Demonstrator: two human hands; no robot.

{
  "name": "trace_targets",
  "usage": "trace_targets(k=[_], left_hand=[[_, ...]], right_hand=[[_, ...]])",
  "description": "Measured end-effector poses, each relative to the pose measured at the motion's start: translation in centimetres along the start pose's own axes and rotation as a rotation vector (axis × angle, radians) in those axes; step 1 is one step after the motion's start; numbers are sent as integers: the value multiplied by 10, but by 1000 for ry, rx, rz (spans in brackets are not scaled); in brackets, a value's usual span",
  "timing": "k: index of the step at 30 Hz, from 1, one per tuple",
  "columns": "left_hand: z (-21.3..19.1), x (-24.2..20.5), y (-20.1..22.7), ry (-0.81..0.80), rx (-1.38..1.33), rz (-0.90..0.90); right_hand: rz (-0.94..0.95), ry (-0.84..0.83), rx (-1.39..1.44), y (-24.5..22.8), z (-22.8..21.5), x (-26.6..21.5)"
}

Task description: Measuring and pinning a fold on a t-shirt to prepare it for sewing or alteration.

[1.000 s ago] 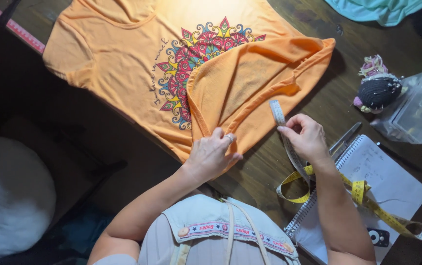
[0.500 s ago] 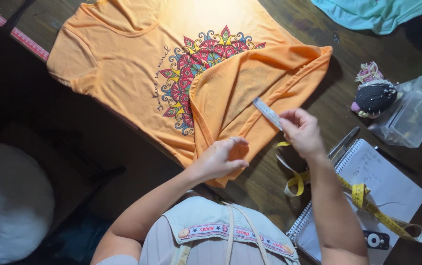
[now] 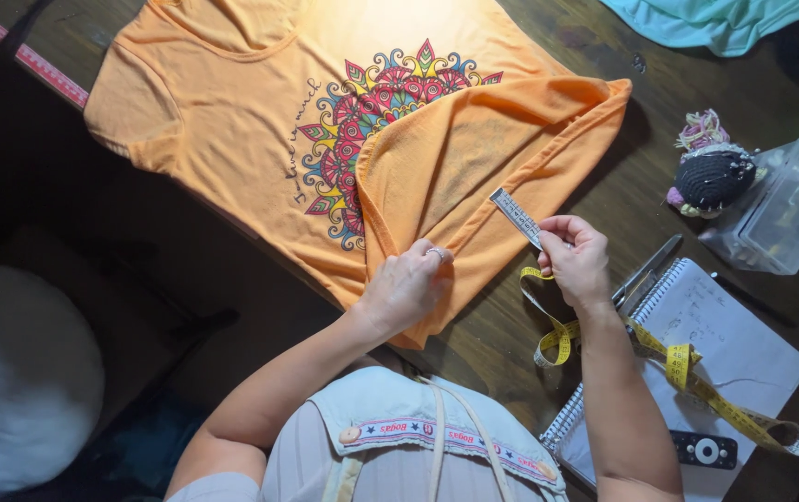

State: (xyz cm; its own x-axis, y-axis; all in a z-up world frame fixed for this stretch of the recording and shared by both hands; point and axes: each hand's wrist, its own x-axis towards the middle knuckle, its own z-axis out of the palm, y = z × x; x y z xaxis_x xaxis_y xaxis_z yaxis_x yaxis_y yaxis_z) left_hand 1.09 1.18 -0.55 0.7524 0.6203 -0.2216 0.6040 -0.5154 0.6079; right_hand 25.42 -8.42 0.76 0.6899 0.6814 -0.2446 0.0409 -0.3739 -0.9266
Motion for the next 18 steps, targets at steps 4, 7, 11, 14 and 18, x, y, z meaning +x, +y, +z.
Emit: trace_targets(k=[4,7,11,14,18], left_hand=[[-21,7,28,143,116,86],[9,41,31,428,306,304],[53,85,23,474,406,327],[49,94,26,385,419,300],[36,89,30,405,411,323]], right_hand=[[-19,-4,-7,9,-2,3],[-23,-8,-21,-1,1,0],[-24,6,-34,-1,2,2],[-19,17,-41,-1,2,3],[-49,35,-96,-9,0,1]])
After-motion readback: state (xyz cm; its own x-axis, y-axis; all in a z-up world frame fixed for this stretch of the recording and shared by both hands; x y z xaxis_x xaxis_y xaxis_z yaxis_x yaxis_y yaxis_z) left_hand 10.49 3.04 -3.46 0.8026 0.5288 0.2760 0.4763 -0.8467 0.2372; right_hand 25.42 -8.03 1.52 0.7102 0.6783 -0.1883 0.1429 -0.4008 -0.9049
